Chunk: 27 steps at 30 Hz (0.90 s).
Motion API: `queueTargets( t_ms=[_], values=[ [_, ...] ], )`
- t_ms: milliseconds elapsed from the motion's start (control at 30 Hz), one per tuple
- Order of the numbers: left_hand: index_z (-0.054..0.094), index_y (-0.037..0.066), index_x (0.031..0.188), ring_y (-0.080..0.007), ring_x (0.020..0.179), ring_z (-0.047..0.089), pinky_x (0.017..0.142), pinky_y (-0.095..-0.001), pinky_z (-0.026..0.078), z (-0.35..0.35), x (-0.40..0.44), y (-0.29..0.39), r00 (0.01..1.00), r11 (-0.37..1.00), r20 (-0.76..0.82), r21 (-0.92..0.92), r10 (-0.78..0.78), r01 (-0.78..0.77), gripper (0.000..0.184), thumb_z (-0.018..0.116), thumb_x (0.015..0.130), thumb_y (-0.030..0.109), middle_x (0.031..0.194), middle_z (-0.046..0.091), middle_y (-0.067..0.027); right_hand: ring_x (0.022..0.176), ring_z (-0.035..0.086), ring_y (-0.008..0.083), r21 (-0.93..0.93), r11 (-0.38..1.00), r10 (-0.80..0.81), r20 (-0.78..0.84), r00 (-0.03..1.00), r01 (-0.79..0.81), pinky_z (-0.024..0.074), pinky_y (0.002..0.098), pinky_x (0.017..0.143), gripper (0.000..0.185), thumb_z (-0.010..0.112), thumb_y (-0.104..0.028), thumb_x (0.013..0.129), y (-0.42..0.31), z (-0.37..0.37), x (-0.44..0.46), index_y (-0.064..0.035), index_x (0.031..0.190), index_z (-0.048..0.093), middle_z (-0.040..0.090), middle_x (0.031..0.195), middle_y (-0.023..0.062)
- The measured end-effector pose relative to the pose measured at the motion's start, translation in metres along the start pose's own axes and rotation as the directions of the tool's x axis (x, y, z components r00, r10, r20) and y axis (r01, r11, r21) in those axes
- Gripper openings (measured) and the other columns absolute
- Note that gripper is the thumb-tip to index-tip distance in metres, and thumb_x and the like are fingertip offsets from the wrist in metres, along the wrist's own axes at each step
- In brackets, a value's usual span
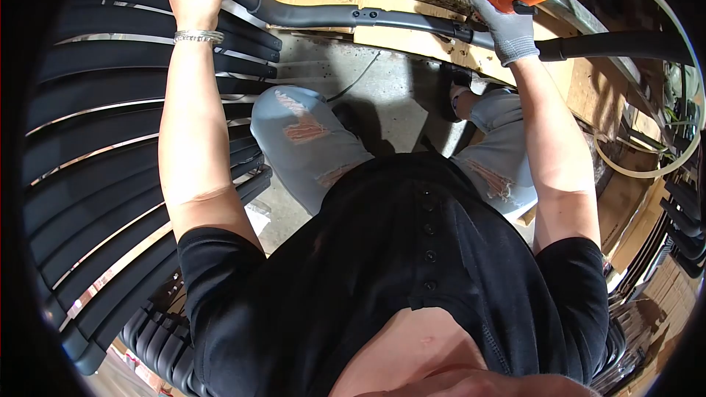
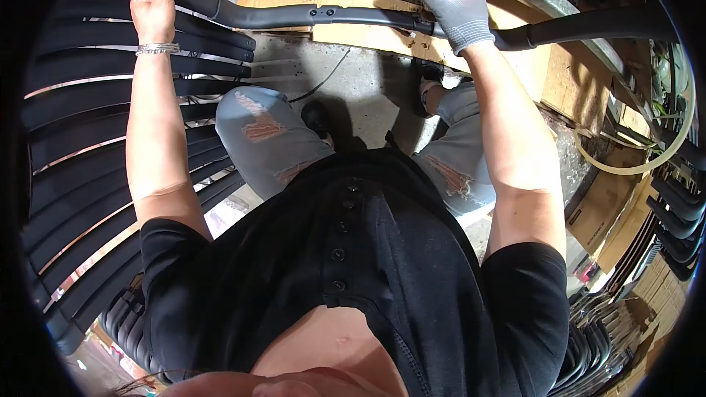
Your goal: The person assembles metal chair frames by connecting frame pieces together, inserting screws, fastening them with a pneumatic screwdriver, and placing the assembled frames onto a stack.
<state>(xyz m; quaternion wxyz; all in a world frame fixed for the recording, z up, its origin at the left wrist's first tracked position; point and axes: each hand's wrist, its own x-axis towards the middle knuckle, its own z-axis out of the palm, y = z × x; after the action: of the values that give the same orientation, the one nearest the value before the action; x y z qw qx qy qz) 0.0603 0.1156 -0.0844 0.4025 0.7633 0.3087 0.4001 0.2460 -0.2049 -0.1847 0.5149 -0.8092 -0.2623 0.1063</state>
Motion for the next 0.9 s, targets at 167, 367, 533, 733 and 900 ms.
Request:
queueTargets(
  t_ms=[167, 367, 533, 733, 900],
  values=[
    [0.056, 0.002, 0.074, -0.0121, 0.063, 0.05, 0.062, -0.0264, 0.043, -0.029, 0.002, -0.021, 0.935, 0.651, 0.144, -0.683, -0.324, 0.331, 0.013, 0.064, 0.075, 0.012, 0.063, 0.051, -0.0013, 0.065, 0.056, 0.0095, -0.042, 0.999, 0.029, 0.028, 0.999, -0.028, 0.0462, 0.023, 0.062, 0.025, 0.069, -0.021, 0.071, -0.008, -0.004, -0.001, -0.003, 0.082, 0.056, 0.059, 0.072, 0.0025],
    [0.047, -0.001, 0.071, -0.0197, 0.066, 0.053, 0.07, -0.0291, 0.05, 0.03, -0.13, -0.056, 0.407, -0.074, 0.606, -0.612, -0.683, 0.787, 0.007, 0.048, 0.079, -0.002, 0.073, 0.052, -0.0102, 0.072, 0.056, 0.0095, 0.068, 0.997, -0.039, 0.149, 0.988, 0.029, 0.046, 0.0242, 0.066, 0.029, 0.069, -0.021, 0.071, -0.001, -0.01, 0.01, -0.0029, 0.088, 0.056, 0.059, 0.08, 0.0034],
    [0.05, -0.003, 0.083, -0.0229, 0.076, 0.058, 0.074, -0.0314, 0.051, 0.087, -0.205, -0.085, 0.197, -0.184, 0.713, -0.42, -0.673, 0.889, 0.003, 0.05, 0.08, -0.004, 0.083, 0.056, -0.0149, 0.073, 0.056, 0.0099, 0.217, 0.976, -0.012, 0.108, 0.994, -0.012, 0.0461, 0.0244, 0.066, 0.03, 0.069, -0.021, 0.07, 0.001, -0.008, 0.006, -0.0026, 0.09, 0.056, 0.059, 0.08, 0.0036],
    [0.052, 0.0, 0.089, -0.0224, 0.079, 0.059, 0.075, -0.0326, 0.05, 0.099, -0.211, -0.056, 0.332, -0.025, 0.669, -0.464, -0.666, 0.886, 0.008, 0.051, 0.082, -0.001, 0.093, 0.059, -0.0167, 0.068, 0.055, 0.0113, -0.045, 0.996, -0.075, 0.069, 0.995, 0.078, 0.0456, 0.0254, 0.062, 0.026, 0.067, -0.018, 0.07, -0.009, -0.005, 0.004, -0.0018, 0.087, 0.056, 0.058, 0.075, 0.0041],
    [0.053, 0.004, 0.092, -0.0239, 0.081, 0.06, 0.077, -0.0346, 0.05, 0.102, -0.206, -0.056, 0.371, 0.1, 0.633, -0.42, -0.679, 0.902, 0.01, 0.051, 0.083, 0.001, 0.097, 0.059, -0.0174, 0.055, 0.049, 0.0105, 0.088, 0.995, 0.045, 0.066, 0.997, -0.05, 0.0414, 0.0249, 0.051, 0.015, 0.064, -0.013, 0.071, -0.015, -0.007, 0.005, -0.003, 0.08, 0.057, 0.054, 0.064, 0.0017]
  ],
)
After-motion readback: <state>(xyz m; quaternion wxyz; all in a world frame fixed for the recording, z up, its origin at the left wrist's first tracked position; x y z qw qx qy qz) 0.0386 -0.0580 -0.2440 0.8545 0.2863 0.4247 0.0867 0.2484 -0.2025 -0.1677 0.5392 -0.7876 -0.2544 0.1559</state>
